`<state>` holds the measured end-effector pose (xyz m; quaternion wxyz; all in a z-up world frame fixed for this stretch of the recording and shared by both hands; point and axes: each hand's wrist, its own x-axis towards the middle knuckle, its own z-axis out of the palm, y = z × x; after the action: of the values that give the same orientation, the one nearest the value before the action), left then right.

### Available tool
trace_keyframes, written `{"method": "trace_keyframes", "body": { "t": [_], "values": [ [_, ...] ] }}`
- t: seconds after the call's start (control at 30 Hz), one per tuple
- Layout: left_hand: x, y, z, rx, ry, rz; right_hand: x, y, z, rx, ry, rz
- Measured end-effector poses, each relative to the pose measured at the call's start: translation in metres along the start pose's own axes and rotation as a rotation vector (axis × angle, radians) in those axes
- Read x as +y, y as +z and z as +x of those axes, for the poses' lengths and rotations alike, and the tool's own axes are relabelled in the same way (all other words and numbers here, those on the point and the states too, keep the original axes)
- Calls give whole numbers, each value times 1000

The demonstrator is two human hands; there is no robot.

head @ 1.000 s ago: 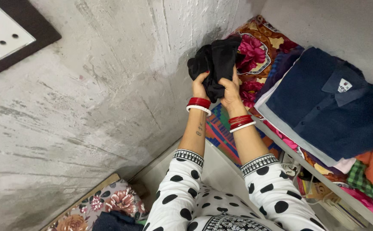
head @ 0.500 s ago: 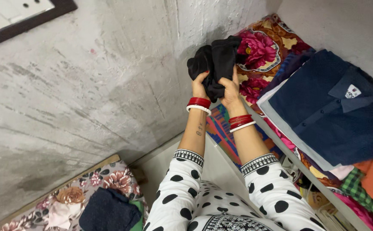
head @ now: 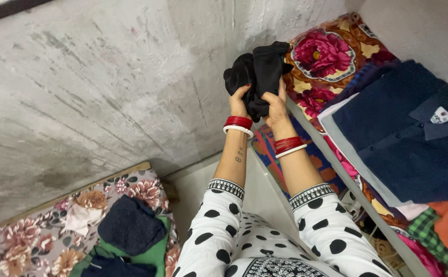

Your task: The person repeatedly picks folded shirts from a wall shelf, places them on a floral bedspread, and then returns them to the shelf. The cycle continues with different shirts including dark blue, black, gray, and patterned shirts.

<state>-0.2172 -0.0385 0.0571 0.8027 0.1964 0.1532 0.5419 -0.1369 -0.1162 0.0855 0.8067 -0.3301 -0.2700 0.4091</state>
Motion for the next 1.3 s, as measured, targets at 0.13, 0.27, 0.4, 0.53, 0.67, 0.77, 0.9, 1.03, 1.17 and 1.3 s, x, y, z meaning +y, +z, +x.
{"method": "trace_keyframes", "body": {
  "t": [0.13, 0.27, 0.4, 0.53, 0.67, 0.77, 0.9, 1.03, 1.17, 1.3],
  "values": [
    [15, -2, -15, 28, 51, -15, 7, 9, -6, -52, 52, 52],
    [36, -14, -27, 54, 116, -15, 20, 25, -13, -109, 85, 62],
    [61, -32, -38, 124, 186, -3, 37, 49, -23, -194, 143, 77],
    [92, -54, -46, 142, 248, -15, 56, 80, -31, -251, 193, 95],
    [120, -72, -58, 170, 283, -34, 72, 105, -45, -296, 247, 109],
    [142, -80, -68, 153, 325, -75, 83, 127, -53, -338, 262, 114],
    [170, -95, -76, 141, 358, -80, 97, 151, -64, -401, 284, 145],
    [195, -113, -82, 239, 393, -57, 115, 176, -72, -391, 339, 126],
    [218, -136, -89, 235, 405, -62, 136, 194, -85, -403, 360, 146],
    [242, -152, -90, 233, 453, -58, 154, 216, -90, -397, 399, 156]
  ]
}}
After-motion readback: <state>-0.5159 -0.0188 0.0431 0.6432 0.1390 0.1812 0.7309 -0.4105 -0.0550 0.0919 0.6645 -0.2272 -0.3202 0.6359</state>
